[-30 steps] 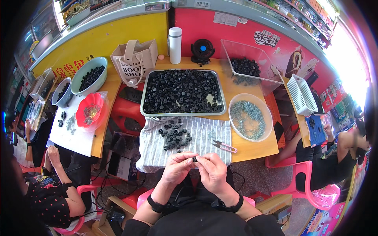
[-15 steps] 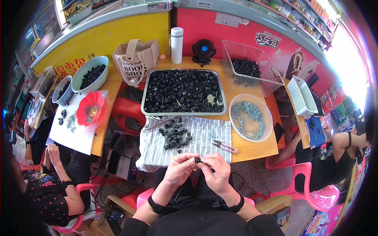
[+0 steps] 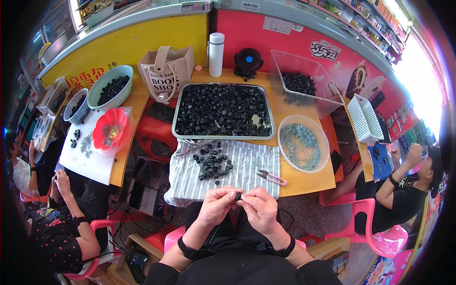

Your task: Assembling or sorting small black rubber/plastic components on a table.

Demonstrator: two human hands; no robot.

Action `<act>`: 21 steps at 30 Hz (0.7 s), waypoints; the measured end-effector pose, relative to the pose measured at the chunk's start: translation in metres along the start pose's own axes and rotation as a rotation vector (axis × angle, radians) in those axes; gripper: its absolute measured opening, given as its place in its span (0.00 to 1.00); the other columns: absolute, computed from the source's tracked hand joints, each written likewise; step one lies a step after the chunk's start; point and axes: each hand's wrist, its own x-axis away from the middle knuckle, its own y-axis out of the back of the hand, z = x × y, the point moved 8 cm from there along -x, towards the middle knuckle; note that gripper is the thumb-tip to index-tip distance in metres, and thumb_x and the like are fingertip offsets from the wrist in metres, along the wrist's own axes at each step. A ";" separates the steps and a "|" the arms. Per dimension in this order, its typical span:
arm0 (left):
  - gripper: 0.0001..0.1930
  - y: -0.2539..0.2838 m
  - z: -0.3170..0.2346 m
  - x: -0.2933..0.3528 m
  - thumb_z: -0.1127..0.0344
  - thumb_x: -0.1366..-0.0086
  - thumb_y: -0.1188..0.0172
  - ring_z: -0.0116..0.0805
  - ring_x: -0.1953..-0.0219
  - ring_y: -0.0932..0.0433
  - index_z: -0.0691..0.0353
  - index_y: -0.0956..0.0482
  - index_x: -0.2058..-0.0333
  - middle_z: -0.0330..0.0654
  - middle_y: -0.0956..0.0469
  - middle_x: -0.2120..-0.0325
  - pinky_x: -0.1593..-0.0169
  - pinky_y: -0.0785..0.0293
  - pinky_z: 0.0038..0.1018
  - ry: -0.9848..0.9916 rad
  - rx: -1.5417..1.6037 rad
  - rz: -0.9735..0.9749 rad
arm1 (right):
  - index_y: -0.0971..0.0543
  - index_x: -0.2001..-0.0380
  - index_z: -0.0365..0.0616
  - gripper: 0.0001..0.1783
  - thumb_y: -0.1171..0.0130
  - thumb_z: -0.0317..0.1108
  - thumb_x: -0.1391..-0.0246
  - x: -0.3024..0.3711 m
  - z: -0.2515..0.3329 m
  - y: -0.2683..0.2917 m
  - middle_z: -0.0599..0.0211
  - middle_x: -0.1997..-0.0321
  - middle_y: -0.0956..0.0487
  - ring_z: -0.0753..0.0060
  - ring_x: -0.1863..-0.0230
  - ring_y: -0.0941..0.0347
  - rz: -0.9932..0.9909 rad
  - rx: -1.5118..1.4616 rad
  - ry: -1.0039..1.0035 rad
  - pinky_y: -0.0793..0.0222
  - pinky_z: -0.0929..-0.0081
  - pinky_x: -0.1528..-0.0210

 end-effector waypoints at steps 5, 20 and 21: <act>0.10 -0.004 -0.006 0.002 0.71 0.31 0.44 0.22 0.72 0.29 0.70 0.18 0.58 0.38 0.24 0.67 0.68 0.32 0.18 -0.014 -0.109 -0.040 | 0.21 0.68 0.38 0.13 0.30 0.18 0.60 -0.001 0.002 0.000 0.62 0.71 0.23 0.68 0.73 0.25 0.010 -0.012 -0.001 0.29 0.77 0.73; 0.12 -0.008 -0.014 0.003 0.66 0.32 0.42 0.23 0.69 0.29 0.71 0.18 0.58 0.39 0.24 0.67 0.66 0.35 0.19 -0.013 -0.323 0.065 | 0.20 0.70 0.38 0.10 0.30 0.20 0.57 0.001 -0.009 -0.002 0.63 0.73 0.24 0.70 0.75 0.26 0.044 -0.168 -0.085 0.31 0.77 0.74; 0.12 -0.008 -0.014 0.003 0.66 0.32 0.42 0.23 0.69 0.29 0.71 0.18 0.58 0.39 0.24 0.67 0.66 0.35 0.19 -0.014 -0.323 0.064 | 0.21 0.70 0.38 0.10 0.30 0.20 0.57 0.001 -0.008 -0.002 0.63 0.73 0.24 0.70 0.75 0.27 0.042 -0.159 -0.086 0.31 0.77 0.74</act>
